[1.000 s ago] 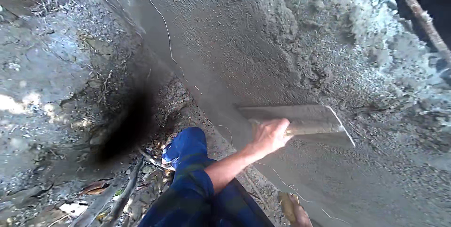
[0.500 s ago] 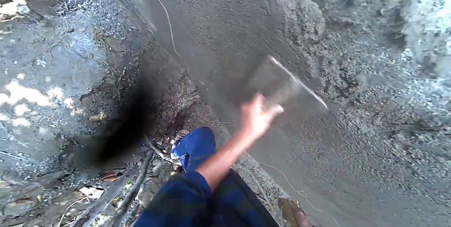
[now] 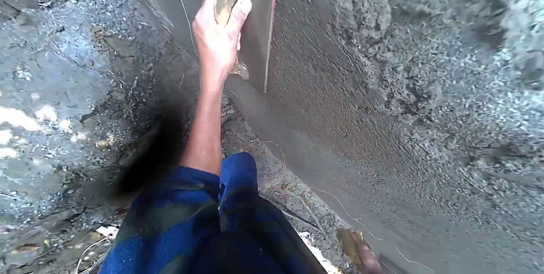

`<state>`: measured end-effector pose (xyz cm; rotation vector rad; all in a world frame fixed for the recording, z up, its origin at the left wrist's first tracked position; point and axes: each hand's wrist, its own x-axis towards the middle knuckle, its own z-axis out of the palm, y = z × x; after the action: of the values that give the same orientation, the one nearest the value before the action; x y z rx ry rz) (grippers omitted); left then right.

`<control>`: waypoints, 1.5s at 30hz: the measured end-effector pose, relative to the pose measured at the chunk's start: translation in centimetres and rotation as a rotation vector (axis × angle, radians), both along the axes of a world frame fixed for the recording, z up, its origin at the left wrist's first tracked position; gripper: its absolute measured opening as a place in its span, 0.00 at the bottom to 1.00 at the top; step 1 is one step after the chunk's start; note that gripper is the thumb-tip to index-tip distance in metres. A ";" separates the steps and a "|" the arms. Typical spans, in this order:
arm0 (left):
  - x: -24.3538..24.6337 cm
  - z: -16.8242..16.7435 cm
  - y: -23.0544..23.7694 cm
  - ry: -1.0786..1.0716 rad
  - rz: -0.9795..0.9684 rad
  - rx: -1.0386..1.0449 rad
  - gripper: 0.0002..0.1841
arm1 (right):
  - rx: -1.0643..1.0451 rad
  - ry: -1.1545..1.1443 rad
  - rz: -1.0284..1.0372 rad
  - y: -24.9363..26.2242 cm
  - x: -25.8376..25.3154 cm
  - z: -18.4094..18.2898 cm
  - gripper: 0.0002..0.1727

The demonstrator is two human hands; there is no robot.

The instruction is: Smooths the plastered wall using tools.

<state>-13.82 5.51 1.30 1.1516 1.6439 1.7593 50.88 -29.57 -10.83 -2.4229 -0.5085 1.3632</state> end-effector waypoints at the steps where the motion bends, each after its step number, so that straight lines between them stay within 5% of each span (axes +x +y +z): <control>1: 0.4 -0.1 0.1 -0.018 -0.008 0.030 0.28 | -0.009 0.018 -0.021 -0.9 0.0 -0.5 0.26; 4: 9.5 -1.0 -4.8 -0.058 -0.062 -0.071 0.26 | -0.092 0.062 -0.066 -2.9 -0.7 -1.3 0.25; 7: 24.4 -3.8 -11.8 -0.094 -0.213 -0.259 0.27 | -0.093 0.143 -0.028 -2.7 -1.2 -1.8 0.25; 9: 31.9 -6.0 -15.2 -0.099 -0.323 -0.210 0.27 | -0.061 0.122 0.004 -1.8 -2.0 -1.5 0.23; 11: 34.0 -6.7 -15.6 -0.045 -0.335 -0.070 0.23 | -0.029 0.050 0.029 0.1 -2.2 -0.5 0.24; 13: 30.4 -5.0 -14.3 -0.021 -0.288 -0.076 0.24 | -0.013 0.022 0.051 1.4 -1.6 0.0 0.26; 17: 14.9 0.3 -7.7 -0.081 -0.087 -0.218 0.28 | -0.029 0.016 0.069 2.2 -0.5 0.1 0.27; 20: 2.2 2.8 -1.2 -0.008 0.011 -0.088 0.29 | -0.021 -0.001 0.050 1.6 0.0 -1.1 0.28; 22: -1.8 3.4 0.9 0.001 -0.019 0.008 0.28 | -0.048 -0.011 0.027 0.4 -0.5 -1.4 0.28; 25: 1.8 2.6 -0.9 -0.061 -0.047 0.042 0.26 | -0.083 0.033 0.015 -1.0 -1.6 -2.1 0.28; 31: 26.1 -1.2 -12.2 -0.018 -0.247 -0.169 0.28 | -0.095 0.097 0.057 -1.3 -2.8 -2.2 0.27; 34: 30.8 -1.3 -14.1 -0.004 -0.327 -0.030 0.26 | -0.049 0.061 0.045 0.3 -3.3 -0.7 0.27; 38: 24.5 1.5 -11.9 0.006 -0.212 -0.053 0.27 | 0.021 -0.010 0.044 1.6 -3.0 0.5 0.28; 45: 2.7 4.7 -2.1 0.195 -0.022 -0.113 0.32 | -0.038 -0.063 0.065 0.0 -2.0 -0.4 0.30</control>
<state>-11.09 3.44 5.95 1.3169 1.8101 1.5598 48.84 -29.57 -11.25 -2.5065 -0.5866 1.3376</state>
